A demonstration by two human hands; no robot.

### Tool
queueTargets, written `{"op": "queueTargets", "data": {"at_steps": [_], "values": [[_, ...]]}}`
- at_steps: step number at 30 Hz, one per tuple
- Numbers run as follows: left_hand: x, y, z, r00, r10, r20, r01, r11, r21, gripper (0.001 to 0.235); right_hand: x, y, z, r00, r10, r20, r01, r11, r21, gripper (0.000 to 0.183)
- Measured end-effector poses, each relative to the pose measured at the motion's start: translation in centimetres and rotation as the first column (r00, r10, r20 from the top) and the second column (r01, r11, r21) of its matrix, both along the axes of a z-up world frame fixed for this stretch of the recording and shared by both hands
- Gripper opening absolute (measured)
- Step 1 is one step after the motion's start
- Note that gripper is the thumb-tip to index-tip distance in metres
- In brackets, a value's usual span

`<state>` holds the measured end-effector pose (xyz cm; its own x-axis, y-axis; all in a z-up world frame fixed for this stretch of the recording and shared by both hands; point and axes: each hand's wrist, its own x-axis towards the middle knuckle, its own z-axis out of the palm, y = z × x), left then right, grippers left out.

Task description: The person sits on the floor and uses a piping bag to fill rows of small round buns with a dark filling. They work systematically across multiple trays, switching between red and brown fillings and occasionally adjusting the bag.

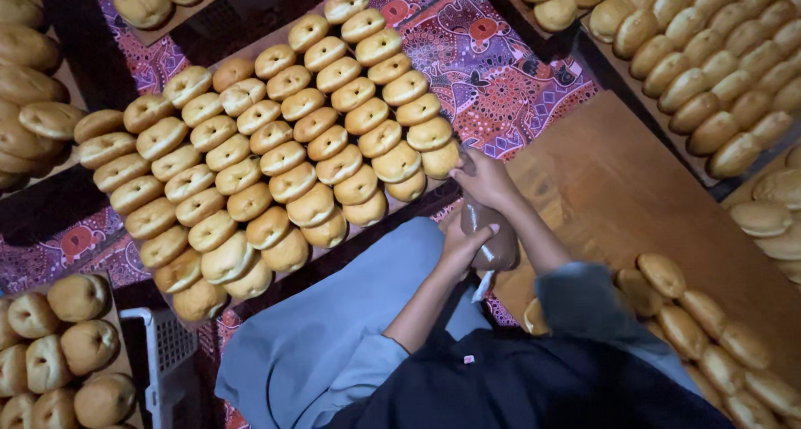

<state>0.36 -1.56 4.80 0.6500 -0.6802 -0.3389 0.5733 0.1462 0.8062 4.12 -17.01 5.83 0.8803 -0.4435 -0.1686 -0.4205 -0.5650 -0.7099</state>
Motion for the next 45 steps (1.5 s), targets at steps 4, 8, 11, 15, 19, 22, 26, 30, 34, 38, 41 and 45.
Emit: {"op": "queueTargets", "data": {"at_steps": [4,8,11,15,19,22,26,30,34,38,41,45], "values": [[1.6,-0.6,0.5,0.993,0.028,-0.112,-0.032,0.999,-0.033,0.046,3.0,-0.7,0.2,0.98,0.106,-0.168,-0.107,0.994,0.001,0.054],[2.8,-1.0,0.1,0.988,0.029,-0.153,-0.051,0.988,-0.144,0.045,4.8,-0.9,-0.2,0.959,0.227,-0.169,-0.23,0.973,-0.002,0.053],[3.0,-1.3,-0.5,0.981,0.044,-0.189,-0.073,0.987,-0.145,0.044,5.4,-1.1,-1.0,0.942,0.269,-0.202,-0.277,0.961,-0.012,0.055],[3.3,-1.4,-1.1,0.974,0.053,-0.22,-0.088,0.984,-0.153,0.042,6.2,-1.6,-2.3,0.902,0.275,-0.332,-0.311,0.949,-0.06,0.046],[3.9,-1.5,-1.2,0.96,0.055,-0.276,-0.11,0.976,-0.189,0.043,7.2,-1.9,-3.0,0.863,0.334,-0.379,-0.401,0.909,-0.112,0.042],[4.7,-1.6,-1.3,0.958,0.065,-0.28,-0.12,0.975,-0.185,0.044,8.1,-2.0,-3.4,0.86,0.287,-0.421,-0.359,0.928,-0.102,0.044],[5.5,-1.4,-1.7,0.954,0.024,-0.299,-0.08,0.981,-0.174,0.042,9.0,-1.7,-3.7,0.853,0.258,-0.454,-0.34,0.934,-0.107,0.045],[5.5,-1.3,-2.1,0.946,0.008,-0.324,-0.07,0.981,-0.182,0.041,9.0,-1.4,-3.9,0.841,0.255,-0.477,-0.361,0.921,-0.144,0.044],[5.2,-1.3,-2.3,0.951,0.002,-0.309,-0.064,0.979,-0.192,0.042,8.4,-1.2,-3.9,0.886,0.255,-0.388,-0.322,0.939,-0.117,0.04],[5.1,-1.2,-2.1,0.956,0.002,-0.294,-0.053,0.985,-0.166,0.043,8.3,-1.1,-3.9,0.86,0.227,-0.457,-0.322,0.936,-0.141,0.048],[5.1,-1.0,-1.8,0.952,-0.009,-0.307,-0.052,0.981,-0.188,0.044,8.1,-1.2,-4.1,0.869,0.22,-0.444,-0.312,0.939,-0.144,0.048],[5.1,-0.8,-1.6,0.95,-0.019,-0.311,-0.046,0.978,-0.202,0.046,8.0,-1.3,-4.5,0.879,0.23,-0.418,-0.322,0.933,-0.162,0.048]]}}
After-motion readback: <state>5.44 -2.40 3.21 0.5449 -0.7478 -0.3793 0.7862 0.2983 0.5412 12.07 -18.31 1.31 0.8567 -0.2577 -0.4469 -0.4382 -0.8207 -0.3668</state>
